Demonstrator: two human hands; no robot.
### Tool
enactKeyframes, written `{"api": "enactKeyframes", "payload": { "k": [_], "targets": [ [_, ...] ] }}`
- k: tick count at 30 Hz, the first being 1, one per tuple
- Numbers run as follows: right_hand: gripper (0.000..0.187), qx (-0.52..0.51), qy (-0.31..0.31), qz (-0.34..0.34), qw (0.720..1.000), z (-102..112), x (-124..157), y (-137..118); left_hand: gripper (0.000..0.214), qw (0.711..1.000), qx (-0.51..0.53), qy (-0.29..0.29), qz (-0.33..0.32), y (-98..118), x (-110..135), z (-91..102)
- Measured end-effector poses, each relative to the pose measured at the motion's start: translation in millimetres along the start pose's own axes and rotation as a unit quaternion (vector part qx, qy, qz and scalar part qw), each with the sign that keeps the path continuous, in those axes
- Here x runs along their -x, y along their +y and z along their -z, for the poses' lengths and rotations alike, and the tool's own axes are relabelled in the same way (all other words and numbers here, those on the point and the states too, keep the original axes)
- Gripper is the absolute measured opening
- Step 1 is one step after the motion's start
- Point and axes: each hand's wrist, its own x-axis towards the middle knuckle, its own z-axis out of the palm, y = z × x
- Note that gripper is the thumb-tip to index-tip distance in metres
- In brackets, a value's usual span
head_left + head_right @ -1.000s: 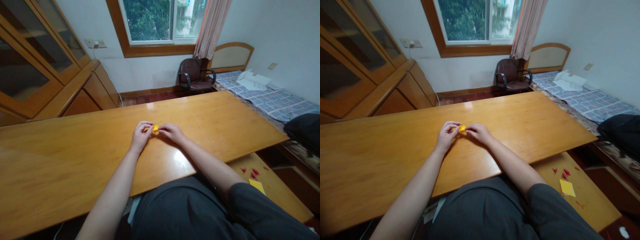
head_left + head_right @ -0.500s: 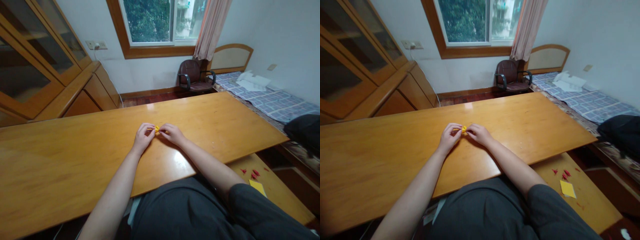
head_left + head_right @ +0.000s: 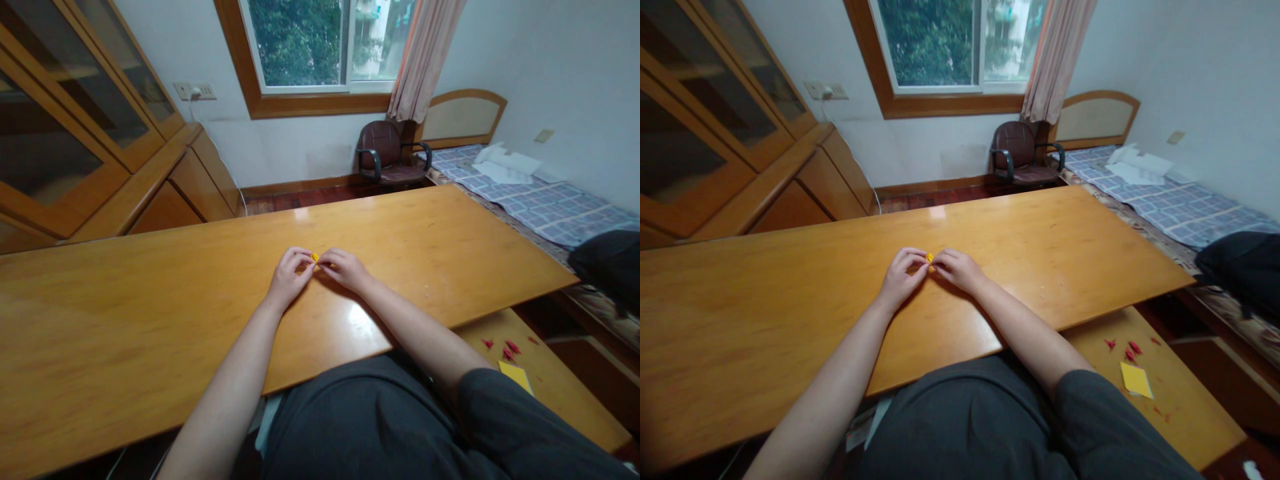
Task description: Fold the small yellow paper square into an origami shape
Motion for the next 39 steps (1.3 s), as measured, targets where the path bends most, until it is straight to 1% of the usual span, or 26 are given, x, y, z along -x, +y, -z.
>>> {"api": "enactKeyframes", "payload": {
  "k": [5, 10, 16, 20, 21, 25, 28, 31, 33, 37, 39],
  "targets": [
    [0.014, 0.004, -0.002, -0.005, 1.000, 0, 1, 1, 0.007, 1.000, 0.006, 0.026, 0.005, 1, -1, 1.2],
    [0.014, 0.021, -0.007, -0.001, 1.000, -2, 2, 2, 0.004, 0.998, -0.017, 0.047, 0.023, -2, 0, 1.7],
    [0.011, 0.057, -0.029, 0.013, 0.998, -5, 3, 3, 0.006, 0.995, -0.045, 0.047, 0.072, -10, 3, -2.6],
    [0.012, 0.083, -0.043, 0.033, 0.995, -5, 3, 2, 0.024, 0.996, -0.030, 0.033, 0.075, -13, 4, -5.0],
    [0.013, 0.090, -0.042, 0.038, 0.994, -5, 3, 1, 0.026, 0.997, -0.027, 0.026, 0.072, -13, 4, -5.0],
    [0.016, 0.105, -0.034, 0.052, 0.993, -5, 3, 0, 0.019, 0.997, -0.039, 0.010, 0.060, -12, 3, -3.4],
    [0.016, 0.106, -0.034, 0.049, 0.993, -6, 4, 1, 0.016, 0.997, -0.040, 0.019, 0.067, -11, 3, -3.0],
    [0.017, 0.106, -0.036, 0.051, 0.992, -6, 4, 2, 0.015, 0.995, -0.018, 0.031, 0.088, -11, 3, -4.7],
    [0.017, 0.108, -0.038, 0.057, 0.992, -6, 4, 1, 0.017, 0.993, 0.015, 0.030, 0.111, -12, 3, -6.6],
    [0.018, 0.103, -0.054, 0.058, 0.992, -6, 3, -2, 0.024, 0.981, 0.099, 0.007, 0.166, -9, 4, -9.4],
    [0.017, 0.096, -0.057, 0.058, 0.992, -6, 3, -2, 0.023, 0.974, 0.128, -0.001, 0.189, -8, 3, -9.8]
  ]
}}
